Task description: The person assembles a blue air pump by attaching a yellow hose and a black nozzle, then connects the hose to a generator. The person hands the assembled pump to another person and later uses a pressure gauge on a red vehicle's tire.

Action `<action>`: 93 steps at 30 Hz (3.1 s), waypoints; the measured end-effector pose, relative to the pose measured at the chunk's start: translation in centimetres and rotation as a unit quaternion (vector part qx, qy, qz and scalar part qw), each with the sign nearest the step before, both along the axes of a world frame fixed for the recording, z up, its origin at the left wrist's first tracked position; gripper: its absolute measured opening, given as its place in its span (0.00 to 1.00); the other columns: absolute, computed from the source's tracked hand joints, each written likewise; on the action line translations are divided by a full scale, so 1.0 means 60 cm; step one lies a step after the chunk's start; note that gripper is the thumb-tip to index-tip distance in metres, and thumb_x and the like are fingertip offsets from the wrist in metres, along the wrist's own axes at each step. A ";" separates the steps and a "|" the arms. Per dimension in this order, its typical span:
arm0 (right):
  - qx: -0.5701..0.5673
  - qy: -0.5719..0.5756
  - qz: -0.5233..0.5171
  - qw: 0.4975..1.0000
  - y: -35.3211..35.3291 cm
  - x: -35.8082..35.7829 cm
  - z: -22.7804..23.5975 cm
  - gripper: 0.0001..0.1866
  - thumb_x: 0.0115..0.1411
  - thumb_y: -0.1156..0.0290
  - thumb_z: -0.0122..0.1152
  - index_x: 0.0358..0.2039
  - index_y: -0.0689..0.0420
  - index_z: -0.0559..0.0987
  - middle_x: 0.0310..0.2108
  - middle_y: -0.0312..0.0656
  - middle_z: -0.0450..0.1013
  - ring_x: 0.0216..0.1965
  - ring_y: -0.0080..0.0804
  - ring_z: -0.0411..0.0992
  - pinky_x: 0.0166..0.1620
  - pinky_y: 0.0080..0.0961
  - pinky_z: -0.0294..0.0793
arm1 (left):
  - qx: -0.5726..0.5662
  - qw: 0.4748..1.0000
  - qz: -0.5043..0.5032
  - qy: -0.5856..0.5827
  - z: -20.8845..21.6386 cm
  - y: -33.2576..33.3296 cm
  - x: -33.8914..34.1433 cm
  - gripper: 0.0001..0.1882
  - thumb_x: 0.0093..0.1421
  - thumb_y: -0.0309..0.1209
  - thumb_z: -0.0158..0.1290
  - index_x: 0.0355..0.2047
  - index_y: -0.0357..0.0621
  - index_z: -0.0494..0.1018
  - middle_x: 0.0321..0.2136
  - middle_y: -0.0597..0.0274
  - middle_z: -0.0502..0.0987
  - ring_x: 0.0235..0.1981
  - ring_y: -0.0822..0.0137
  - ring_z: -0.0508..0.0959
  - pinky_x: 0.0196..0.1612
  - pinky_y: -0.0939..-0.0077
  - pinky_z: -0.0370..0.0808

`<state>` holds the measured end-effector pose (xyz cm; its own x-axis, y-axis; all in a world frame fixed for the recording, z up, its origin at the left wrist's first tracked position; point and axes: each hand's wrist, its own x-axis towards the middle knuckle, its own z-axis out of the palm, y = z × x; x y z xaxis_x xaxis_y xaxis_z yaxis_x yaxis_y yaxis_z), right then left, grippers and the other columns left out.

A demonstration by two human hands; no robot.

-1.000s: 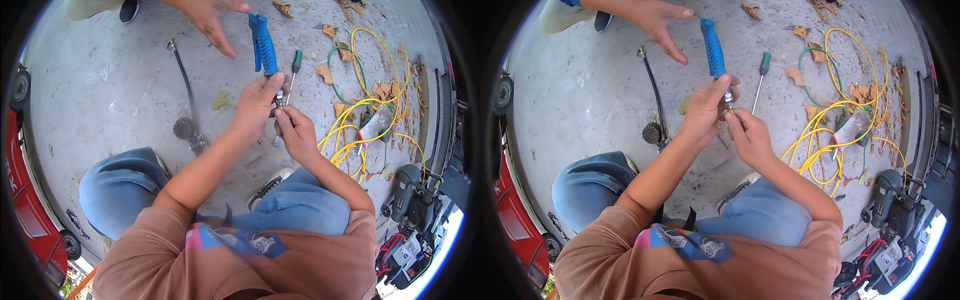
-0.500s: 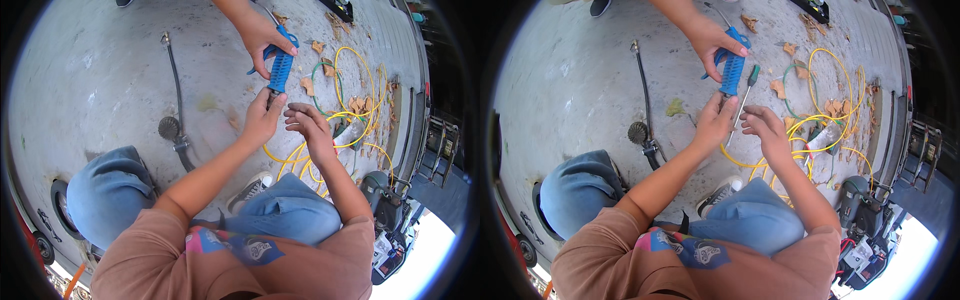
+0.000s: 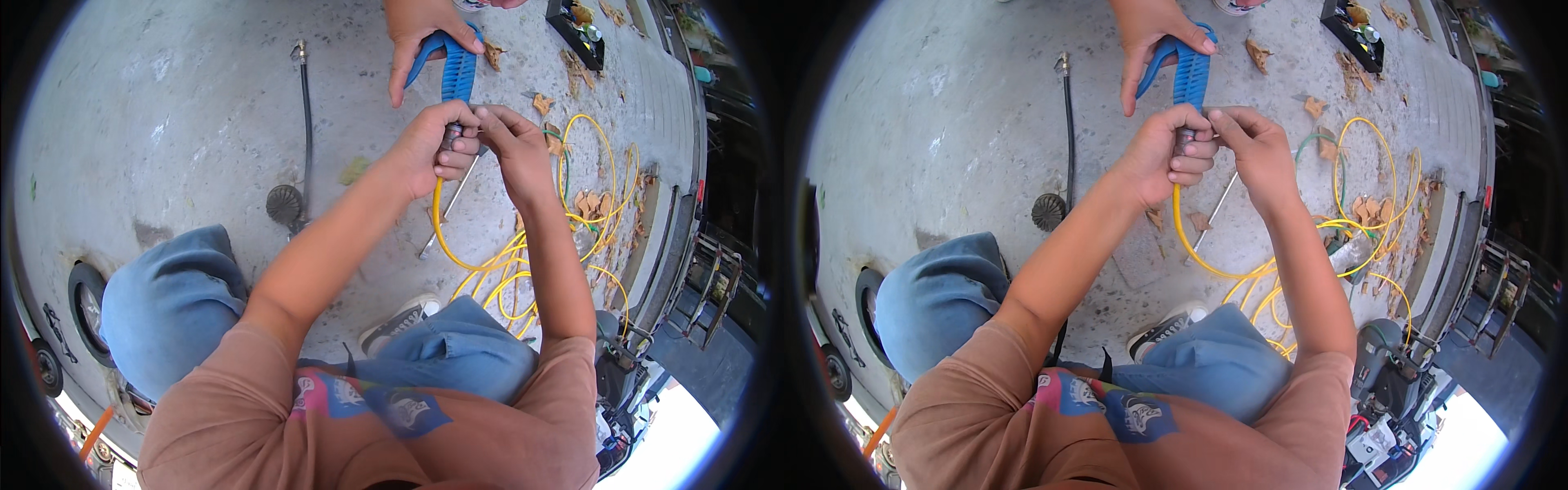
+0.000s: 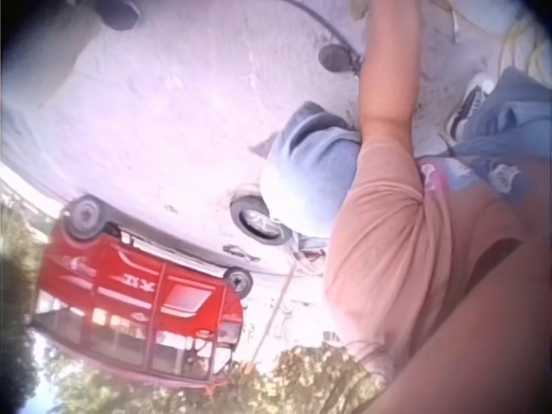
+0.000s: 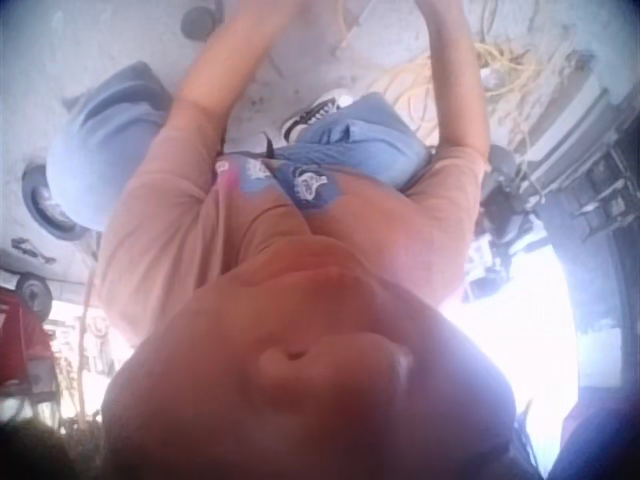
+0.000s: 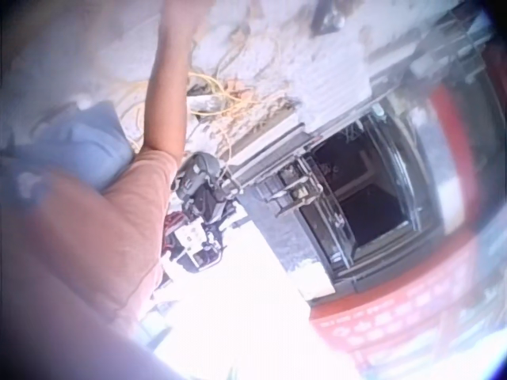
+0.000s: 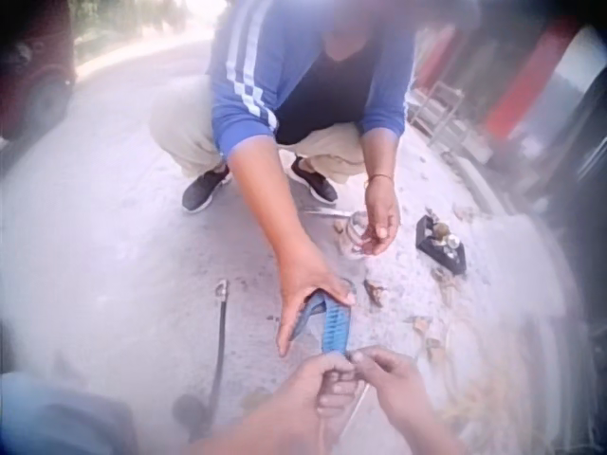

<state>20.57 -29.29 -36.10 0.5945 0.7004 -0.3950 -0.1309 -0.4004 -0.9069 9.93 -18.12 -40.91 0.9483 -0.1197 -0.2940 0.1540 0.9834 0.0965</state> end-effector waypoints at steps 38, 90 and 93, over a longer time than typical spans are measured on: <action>-0.065 0.280 0.125 0.950 0.155 -0.029 0.026 0.22 0.68 0.55 0.48 0.44 0.65 0.74 0.35 0.46 0.76 0.30 0.30 0.77 0.28 0.19 0.79 | -0.194 0.932 0.274 -0.140 0.045 -0.005 -0.053 0.13 0.62 0.38 0.45 0.21 0.50 0.61 0.10 0.77 0.57 0.07 0.83 0.53 0.08 0.89 0.48; -0.056 0.067 0.155 0.984 0.294 0.008 0.098 0.22 0.64 0.49 0.54 0.44 0.55 0.75 0.34 0.37 0.74 0.33 0.26 0.72 0.41 0.26 0.71 | 0.119 0.923 0.351 0.103 0.115 0.122 0.000 0.13 0.56 0.36 0.48 0.19 0.52 0.58 0.10 0.79 0.56 0.07 0.85 0.51 0.10 0.88 0.44; -0.064 0.027 0.198 0.978 0.336 0.009 0.132 0.32 0.60 0.41 0.55 0.43 0.61 0.76 0.39 0.48 0.76 0.40 0.34 0.76 0.45 0.27 0.77 | 0.014 0.957 0.289 -0.023 0.140 0.146 0.004 0.13 0.56 0.36 0.48 0.19 0.52 0.58 0.10 0.80 0.56 0.07 0.85 0.51 0.10 0.89 0.45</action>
<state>21.09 -9.15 -28.20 0.2624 0.8149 -0.5168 0.0118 -0.5383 -0.8427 10.19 -9.33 -32.51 0.8655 0.4367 -0.2452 -0.4207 0.8996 0.1173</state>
